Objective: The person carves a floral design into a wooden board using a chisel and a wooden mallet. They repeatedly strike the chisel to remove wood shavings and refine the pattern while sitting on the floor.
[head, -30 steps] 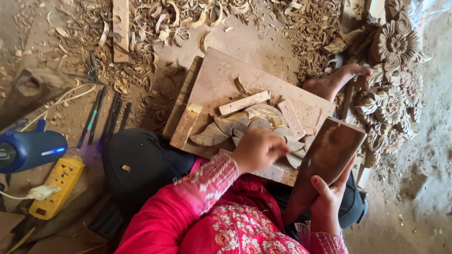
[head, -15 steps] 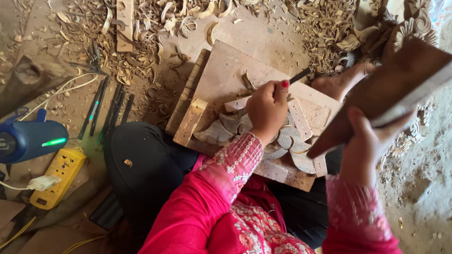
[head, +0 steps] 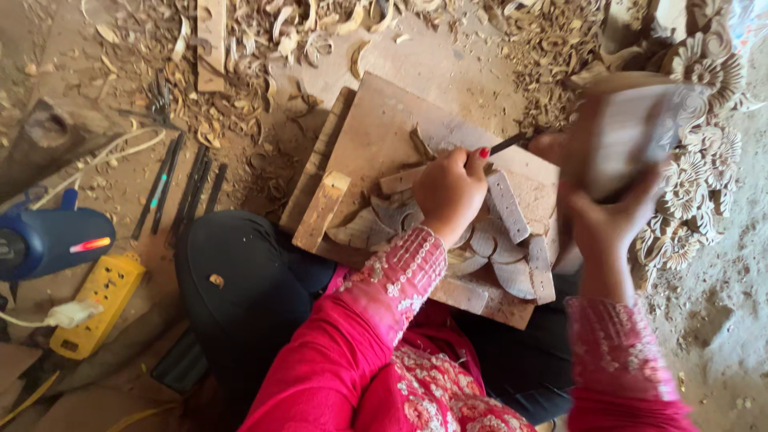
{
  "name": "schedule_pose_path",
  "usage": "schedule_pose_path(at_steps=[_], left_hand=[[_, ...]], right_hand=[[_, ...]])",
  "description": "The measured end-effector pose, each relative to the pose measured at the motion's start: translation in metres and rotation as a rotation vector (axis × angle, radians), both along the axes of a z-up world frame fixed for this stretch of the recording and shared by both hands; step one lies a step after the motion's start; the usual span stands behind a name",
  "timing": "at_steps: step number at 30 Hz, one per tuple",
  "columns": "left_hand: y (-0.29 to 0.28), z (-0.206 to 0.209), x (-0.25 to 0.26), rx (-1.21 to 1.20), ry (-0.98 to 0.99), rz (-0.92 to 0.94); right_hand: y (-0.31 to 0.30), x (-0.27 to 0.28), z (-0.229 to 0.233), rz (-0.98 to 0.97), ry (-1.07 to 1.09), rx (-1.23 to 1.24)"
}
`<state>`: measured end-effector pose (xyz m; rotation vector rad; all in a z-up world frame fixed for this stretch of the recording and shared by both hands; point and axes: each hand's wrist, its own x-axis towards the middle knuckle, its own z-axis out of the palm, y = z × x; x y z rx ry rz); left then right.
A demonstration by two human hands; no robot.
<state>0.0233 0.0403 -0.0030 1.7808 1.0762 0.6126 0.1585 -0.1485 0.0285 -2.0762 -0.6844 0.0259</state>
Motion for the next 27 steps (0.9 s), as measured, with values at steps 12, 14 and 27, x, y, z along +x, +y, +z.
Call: schedule_pose_path(at_steps=[12,14,27], left_hand=[[-0.001,-0.003,-0.028,0.059,0.013,-0.264],[0.001,-0.001,-0.031,0.083,-0.002,-0.303],[0.002,-0.010,-0.054,0.092,-0.005,-0.567]], right_hand=[[-0.007,-0.057,0.022,-0.210,0.144,-0.538],[-0.017,-0.066,0.025,-0.068,-0.171,-0.603],[-0.034,-0.135,0.041,-0.304,0.659,0.594]])
